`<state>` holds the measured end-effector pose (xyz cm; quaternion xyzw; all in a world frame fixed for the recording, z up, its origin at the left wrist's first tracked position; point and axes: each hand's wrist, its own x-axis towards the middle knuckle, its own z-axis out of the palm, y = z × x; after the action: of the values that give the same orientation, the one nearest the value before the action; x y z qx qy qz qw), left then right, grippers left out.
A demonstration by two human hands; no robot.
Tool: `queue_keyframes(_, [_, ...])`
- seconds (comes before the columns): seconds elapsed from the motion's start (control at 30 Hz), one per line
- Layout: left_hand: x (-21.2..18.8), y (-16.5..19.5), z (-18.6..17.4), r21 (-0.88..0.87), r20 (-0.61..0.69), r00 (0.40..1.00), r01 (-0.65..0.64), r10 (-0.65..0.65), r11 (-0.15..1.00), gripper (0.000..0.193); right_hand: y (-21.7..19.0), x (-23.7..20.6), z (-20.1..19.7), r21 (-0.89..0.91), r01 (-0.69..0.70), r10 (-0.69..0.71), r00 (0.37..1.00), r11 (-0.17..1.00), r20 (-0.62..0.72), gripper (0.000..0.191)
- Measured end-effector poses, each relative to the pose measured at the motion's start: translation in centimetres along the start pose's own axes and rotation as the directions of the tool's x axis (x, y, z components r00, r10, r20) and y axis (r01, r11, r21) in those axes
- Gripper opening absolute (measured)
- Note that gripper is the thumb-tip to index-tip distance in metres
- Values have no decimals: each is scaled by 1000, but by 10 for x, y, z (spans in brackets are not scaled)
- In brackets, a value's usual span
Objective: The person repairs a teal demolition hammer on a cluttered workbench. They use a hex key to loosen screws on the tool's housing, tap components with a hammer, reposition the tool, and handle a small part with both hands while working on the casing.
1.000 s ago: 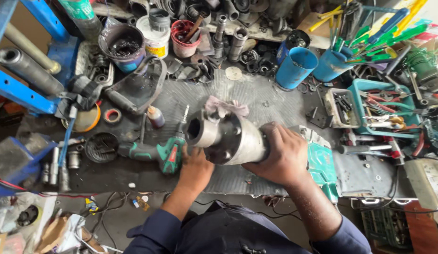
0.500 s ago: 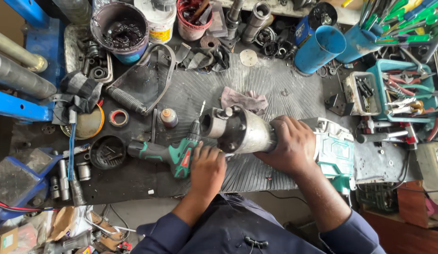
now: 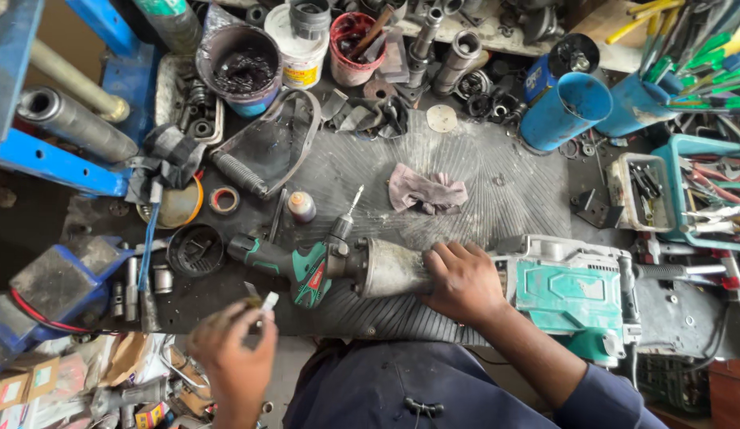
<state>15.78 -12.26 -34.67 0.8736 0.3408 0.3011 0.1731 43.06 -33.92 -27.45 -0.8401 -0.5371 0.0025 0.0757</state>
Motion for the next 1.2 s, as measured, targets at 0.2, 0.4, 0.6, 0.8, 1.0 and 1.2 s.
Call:
queue_keyframes(0.2, [25, -22, 13, 223, 7, 997, 73, -76, 972, 24, -3, -1, 4, 0, -38, 38, 998, 999, 53, 57])
queue_keyframes(0.4, [58, 13, 27, -53, 175, 946, -267, 272, 962, 71, -5, 7, 5, 8, -32, 31, 996, 999, 78, 64])
queue_keyframes(0.6, [83, 28, 39, 12, 513, 829, -267, 223, 964, 109, -9, 12, 6, 19, -8, 7, 999, 1000, 42, 66])
queue_keyframes(0.8, [100, 2, 33, -152, 559, 755, -312, 342, 938, 110, -8, 22, 13, 10, -67, 66, 992, 998, 111, 62])
queue_keyframes(1.0, [152, -6, 42, -109, 549, 827, -73, 121, 991, 80, -8, 27, 17, -13, -102, 102, 962, 995, 254, 62])
queue_keyframes(1.2, [174, 42, 69, -322, 319, 930, -77, 185, 943, 52, 2, 15, 17, 170, 32, 1, 982, 985, -191, 83])
